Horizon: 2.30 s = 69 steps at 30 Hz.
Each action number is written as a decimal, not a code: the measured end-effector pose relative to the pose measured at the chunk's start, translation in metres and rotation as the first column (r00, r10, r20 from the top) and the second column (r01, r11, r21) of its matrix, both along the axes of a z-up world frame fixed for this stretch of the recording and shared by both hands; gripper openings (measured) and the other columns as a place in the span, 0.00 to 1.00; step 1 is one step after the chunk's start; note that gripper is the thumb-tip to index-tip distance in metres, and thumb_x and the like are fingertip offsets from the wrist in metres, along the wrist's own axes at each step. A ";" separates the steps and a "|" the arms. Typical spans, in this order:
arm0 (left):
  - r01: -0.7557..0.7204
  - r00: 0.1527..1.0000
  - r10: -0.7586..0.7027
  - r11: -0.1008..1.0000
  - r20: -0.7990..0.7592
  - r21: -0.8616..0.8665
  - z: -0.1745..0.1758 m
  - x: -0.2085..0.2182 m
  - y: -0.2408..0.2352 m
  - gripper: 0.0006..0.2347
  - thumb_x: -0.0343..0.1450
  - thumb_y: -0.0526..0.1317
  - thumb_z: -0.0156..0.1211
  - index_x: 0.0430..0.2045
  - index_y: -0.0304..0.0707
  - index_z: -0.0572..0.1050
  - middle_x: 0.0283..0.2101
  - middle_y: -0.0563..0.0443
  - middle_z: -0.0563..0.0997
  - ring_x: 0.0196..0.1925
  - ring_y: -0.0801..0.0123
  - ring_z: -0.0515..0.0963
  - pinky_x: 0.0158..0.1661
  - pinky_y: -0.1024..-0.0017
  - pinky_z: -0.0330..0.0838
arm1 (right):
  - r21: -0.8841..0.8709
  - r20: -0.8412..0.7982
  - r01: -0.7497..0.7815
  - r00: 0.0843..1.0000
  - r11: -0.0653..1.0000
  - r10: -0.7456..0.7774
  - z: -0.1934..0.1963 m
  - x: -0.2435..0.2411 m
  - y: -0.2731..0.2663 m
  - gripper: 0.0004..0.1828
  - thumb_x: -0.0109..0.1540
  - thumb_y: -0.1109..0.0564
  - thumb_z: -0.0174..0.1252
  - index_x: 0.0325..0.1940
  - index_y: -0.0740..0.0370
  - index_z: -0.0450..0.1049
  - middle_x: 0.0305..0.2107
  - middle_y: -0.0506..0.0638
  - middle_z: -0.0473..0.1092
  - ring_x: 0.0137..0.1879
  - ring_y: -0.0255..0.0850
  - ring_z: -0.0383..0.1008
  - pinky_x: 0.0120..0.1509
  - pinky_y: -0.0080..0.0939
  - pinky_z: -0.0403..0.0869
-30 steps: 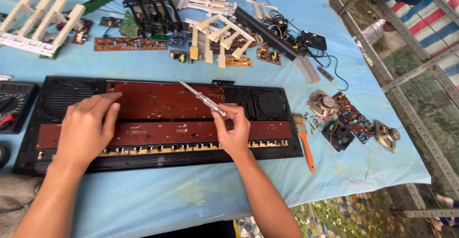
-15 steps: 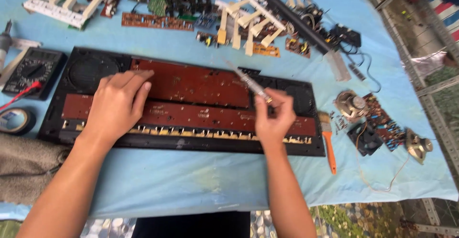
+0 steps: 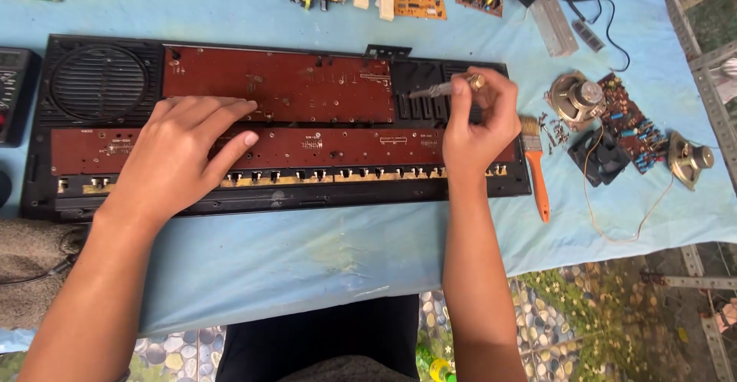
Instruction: The person uses a screwdriver to tighten screws on the circuit board of a disassembled electronic device, likely a keyboard or synthesizer. The hands manipulate the tool and the device components on a table covered with a blue cloth.
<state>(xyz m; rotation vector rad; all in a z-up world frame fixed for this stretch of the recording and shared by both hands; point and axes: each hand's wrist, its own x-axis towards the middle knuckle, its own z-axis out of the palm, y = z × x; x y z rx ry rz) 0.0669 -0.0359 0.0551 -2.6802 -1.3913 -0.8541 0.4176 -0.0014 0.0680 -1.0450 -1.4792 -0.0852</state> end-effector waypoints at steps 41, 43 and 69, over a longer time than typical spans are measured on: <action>0.023 0.999 -0.021 0.999 -0.041 0.042 -0.048 -0.005 0.013 0.14 0.81 0.44 0.61 0.55 0.36 0.84 0.54 0.46 0.87 0.52 0.53 0.85 0.61 0.59 0.75 | -0.140 -0.091 -0.109 0.991 0.984 0.097 -0.016 0.011 0.009 0.12 0.69 0.47 0.59 0.52 0.52 0.74 0.41 0.44 0.77 0.46 0.37 0.80 0.49 0.36 0.83; -0.046 0.983 0.059 0.996 -0.171 0.074 -0.038 -0.003 0.007 0.14 0.80 0.49 0.58 0.55 0.48 0.83 0.54 0.59 0.87 0.54 0.63 0.86 0.58 0.63 0.74 | -0.128 -0.125 -0.031 0.992 0.991 0.015 -0.003 0.006 0.004 0.09 0.66 0.52 0.64 0.47 0.56 0.77 0.38 0.43 0.78 0.43 0.33 0.79 0.50 0.34 0.79; 0.026 0.997 -0.033 0.993 -0.064 -0.113 -0.017 0.002 0.006 0.15 0.78 0.46 0.54 0.53 0.37 0.79 0.49 0.49 0.84 0.51 0.53 0.81 0.53 0.55 0.68 | -0.114 -0.033 -0.063 0.998 0.991 0.060 -0.003 -0.002 0.004 0.09 0.70 0.57 0.63 0.47 0.65 0.73 0.36 0.52 0.76 0.44 0.42 0.81 0.48 0.38 0.79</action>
